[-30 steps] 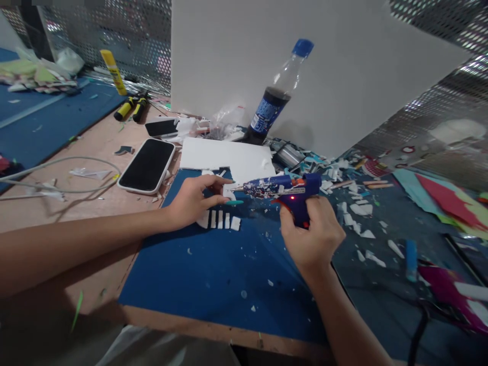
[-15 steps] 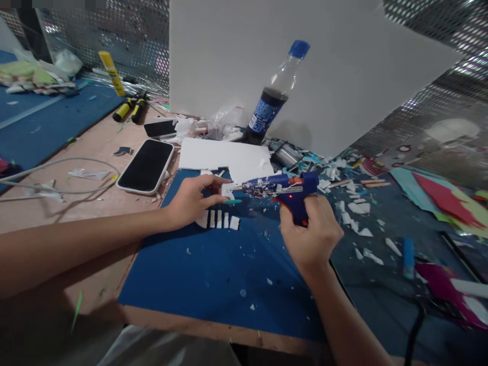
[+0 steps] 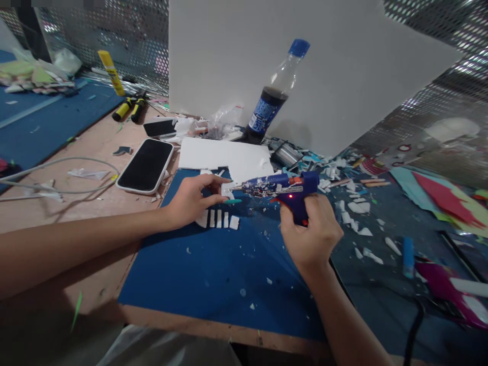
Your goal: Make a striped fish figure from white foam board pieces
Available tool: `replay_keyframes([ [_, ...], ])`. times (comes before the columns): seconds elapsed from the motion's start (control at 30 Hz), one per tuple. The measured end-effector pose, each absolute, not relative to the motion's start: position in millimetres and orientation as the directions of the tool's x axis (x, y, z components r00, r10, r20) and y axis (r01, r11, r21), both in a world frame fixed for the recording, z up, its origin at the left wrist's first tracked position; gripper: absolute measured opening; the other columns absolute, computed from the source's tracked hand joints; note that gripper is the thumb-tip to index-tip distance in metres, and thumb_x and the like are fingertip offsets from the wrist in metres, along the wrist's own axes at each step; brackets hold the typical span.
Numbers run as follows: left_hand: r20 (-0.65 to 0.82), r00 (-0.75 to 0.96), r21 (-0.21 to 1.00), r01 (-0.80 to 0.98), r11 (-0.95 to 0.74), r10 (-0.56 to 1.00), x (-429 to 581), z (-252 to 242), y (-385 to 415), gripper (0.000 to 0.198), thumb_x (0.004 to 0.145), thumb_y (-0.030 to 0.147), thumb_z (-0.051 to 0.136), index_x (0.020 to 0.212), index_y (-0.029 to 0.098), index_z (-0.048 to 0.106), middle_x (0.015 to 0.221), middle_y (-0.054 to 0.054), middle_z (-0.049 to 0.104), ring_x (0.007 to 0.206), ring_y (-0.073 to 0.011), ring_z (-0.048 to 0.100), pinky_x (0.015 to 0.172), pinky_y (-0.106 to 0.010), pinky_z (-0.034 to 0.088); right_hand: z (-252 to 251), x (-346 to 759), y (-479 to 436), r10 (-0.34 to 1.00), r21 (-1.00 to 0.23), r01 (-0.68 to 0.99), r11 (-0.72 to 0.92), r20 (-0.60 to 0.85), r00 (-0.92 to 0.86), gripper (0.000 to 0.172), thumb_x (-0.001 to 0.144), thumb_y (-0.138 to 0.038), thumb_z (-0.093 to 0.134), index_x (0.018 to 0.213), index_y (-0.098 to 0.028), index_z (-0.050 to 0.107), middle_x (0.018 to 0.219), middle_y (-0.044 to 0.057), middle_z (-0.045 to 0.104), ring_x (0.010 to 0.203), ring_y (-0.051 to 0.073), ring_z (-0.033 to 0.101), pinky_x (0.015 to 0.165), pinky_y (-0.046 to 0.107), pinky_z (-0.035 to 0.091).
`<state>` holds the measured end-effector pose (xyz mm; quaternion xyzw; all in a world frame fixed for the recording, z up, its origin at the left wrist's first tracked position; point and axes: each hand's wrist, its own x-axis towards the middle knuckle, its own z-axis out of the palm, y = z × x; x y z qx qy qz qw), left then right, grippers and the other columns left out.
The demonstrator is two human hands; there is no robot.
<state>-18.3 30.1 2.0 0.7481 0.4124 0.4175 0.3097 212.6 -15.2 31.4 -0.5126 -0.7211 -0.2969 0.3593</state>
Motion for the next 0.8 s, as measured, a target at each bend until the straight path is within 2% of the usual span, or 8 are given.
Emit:
replay_keyframes([
  [0.4,0.36,0.315,0.817,0.349,-0.46,0.878,-18.3,3.2,29.8,0.027,0.08,0.025,0.068,0.104,0.013,0.067,0.076,-0.004,0.069,0.067,-0.0124,0.063,0.06,-0.021,0.051,31.7,212.3,-15.4,0.551,0.046,0.955,0.292,0.808,-0.207,0.012,0.081,-0.018,0.059,0.094,-0.018,0.058,0.082,0.008,0.067,0.076,0.02,0.066,0.06,0.027,0.051],
  [0.57,0.354,0.309,0.809,0.372,-0.455,0.883,-18.2,1.8,30.3,0.024,0.081,0.025,0.067,0.103,0.014,0.067,0.075,-0.002,0.068,0.066,-0.0113,0.062,0.055,-0.019,0.05,32.4,209.3,-19.3,0.511,0.17,0.959,0.226,0.817,-0.265,0.012,0.082,-0.019,0.059,0.094,-0.019,0.059,0.082,0.008,0.068,0.076,0.02,0.067,0.059,0.027,0.051],
  [0.7,0.396,0.284,0.792,0.375,-0.481,0.873,-18.5,1.0,29.1,0.024,0.082,0.027,0.066,0.102,0.013,0.066,0.074,-0.003,0.068,0.065,-0.0114,0.062,0.056,-0.02,0.05,36.5,203.8,-26.0,0.454,0.308,0.939,0.155,0.822,-0.344,0.023,0.081,-0.015,0.058,0.104,-0.018,0.058,0.086,0.01,0.069,0.074,0.02,0.067,0.059,0.026,0.051],
  [0.8,0.436,0.272,0.759,0.402,-0.513,0.858,-18.7,1.2,27.7,0.024,0.083,0.027,0.065,0.102,0.012,0.066,0.074,-0.003,0.068,0.065,-0.0114,0.062,0.06,-0.021,0.051,40.6,211.4,-22.7,0.491,0.24,0.967,0.092,0.833,-0.253,0.024,0.082,-0.015,0.056,0.105,-0.018,0.057,0.089,0.011,0.067,0.076,0.022,0.066,0.061,0.029,0.051],
])
